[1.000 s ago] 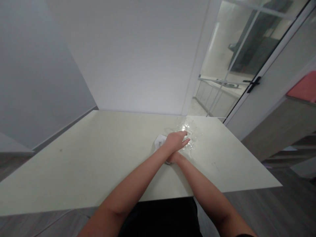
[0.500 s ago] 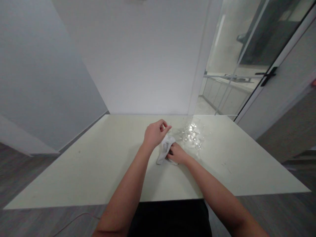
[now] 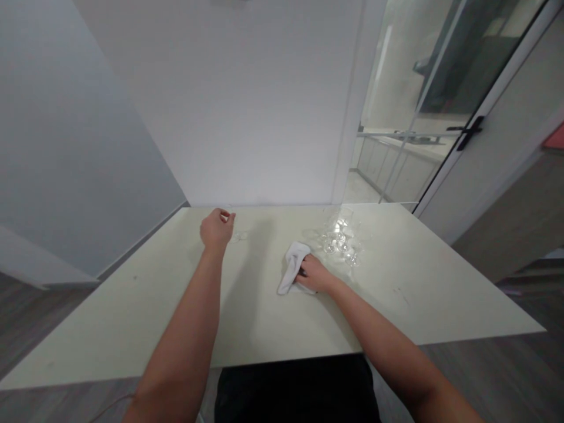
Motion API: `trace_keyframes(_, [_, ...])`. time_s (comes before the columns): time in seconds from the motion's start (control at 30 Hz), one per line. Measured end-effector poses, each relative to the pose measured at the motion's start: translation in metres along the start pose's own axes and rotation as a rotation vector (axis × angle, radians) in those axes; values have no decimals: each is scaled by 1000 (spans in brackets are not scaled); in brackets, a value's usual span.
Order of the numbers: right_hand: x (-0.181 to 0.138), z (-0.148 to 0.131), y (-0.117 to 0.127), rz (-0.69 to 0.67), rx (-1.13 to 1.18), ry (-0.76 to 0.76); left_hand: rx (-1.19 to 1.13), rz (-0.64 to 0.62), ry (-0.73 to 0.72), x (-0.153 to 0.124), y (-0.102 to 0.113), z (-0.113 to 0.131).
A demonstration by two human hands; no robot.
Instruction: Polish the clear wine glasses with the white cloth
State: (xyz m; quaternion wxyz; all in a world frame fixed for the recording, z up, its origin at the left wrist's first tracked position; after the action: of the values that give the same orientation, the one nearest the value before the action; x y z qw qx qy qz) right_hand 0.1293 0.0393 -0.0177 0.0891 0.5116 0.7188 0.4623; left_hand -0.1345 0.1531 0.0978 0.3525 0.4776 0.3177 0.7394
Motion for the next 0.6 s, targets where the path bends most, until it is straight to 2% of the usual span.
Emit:
trace_keyframes(0.17, [-1, -8, 4, 5, 50, 13, 23, -18, 2, -1, -5, -8])
trace_keyframes(0.3, [0, -7, 3, -27, 78, -34, 17, -42, 25, -6, -9, -16])
trace_keyframes(0.4, [0, -6, 2, -25, 79, -43, -39, 16, 26, -12, -1, -8])
trace_keyframes(0.5, [0, -7, 2, -23, 79, -14, -173, 74, -65, -33, 13, 33])
trace_keyframes(0.57, [-1, -9, 2, -27, 77, 2, -270, 5, -259, -60, 18, 85])
trace_keyframes(0.6, [-1, -9, 2, -25, 76, -1, -302, -71, -391, -80, 18, 116])
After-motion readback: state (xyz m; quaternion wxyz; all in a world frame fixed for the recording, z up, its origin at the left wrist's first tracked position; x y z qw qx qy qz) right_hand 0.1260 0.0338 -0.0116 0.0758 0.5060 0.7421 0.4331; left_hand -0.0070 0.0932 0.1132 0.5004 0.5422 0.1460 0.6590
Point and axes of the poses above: each hand's wrist, its own x-axis towards the middle knuckle, its own y-axis out of the back of the hand, z = x × y, the point moved 8 cm from there along x, towards the middle knuckle, and after that the axes turned 7 degrees about x, right-handed, at the moved point
